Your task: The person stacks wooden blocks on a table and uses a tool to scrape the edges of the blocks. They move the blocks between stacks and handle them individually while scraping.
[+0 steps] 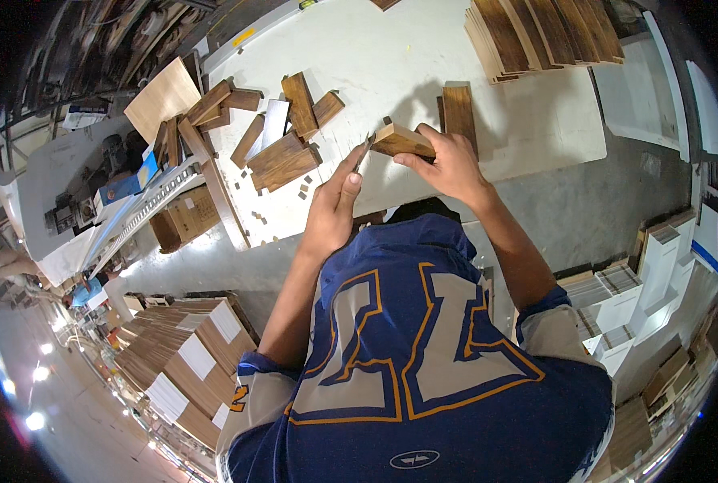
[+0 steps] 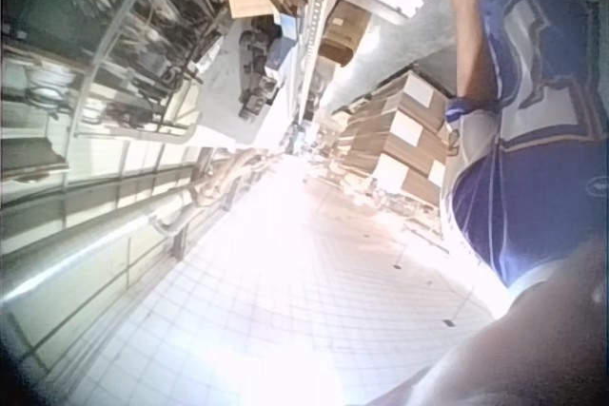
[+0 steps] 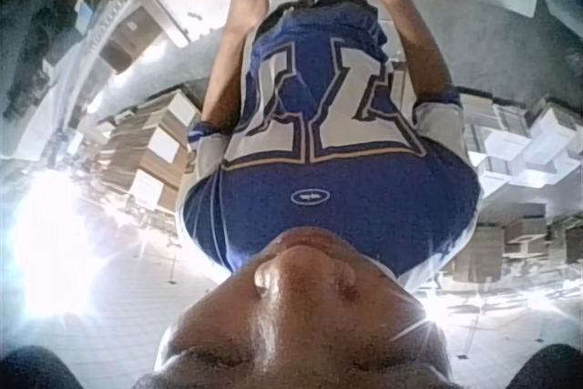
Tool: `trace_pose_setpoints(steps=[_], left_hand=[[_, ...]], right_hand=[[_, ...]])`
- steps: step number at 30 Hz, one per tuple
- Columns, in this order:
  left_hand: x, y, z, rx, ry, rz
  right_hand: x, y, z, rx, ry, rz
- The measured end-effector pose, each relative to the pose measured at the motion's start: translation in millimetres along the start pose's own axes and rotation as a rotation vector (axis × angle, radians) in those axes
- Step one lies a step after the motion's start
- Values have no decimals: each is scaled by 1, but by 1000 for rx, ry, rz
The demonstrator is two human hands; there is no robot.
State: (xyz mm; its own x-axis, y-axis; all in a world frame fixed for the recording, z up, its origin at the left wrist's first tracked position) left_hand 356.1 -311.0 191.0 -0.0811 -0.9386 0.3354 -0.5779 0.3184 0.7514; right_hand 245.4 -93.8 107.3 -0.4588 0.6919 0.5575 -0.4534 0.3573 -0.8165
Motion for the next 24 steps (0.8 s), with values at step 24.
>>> trace_pose_setpoints(steps=[24], left_hand=[[-48, 4, 36, -281, 369, 518]], right_hand=[[-11, -22, -23, -310, 268, 540]])
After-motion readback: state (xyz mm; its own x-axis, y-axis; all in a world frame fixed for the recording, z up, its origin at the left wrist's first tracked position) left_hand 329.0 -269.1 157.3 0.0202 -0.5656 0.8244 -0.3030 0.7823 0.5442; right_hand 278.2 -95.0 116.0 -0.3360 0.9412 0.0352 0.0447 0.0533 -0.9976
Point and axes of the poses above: each hand's wrist, its own z-axis towards the middle knuckle, its own x-axis out of the back of the hand, y = z × x, the point moved 3 cm from there along z, towards the middle knuckle, and after that the axes turned 11 degrees about x, right-handed, at the moved point
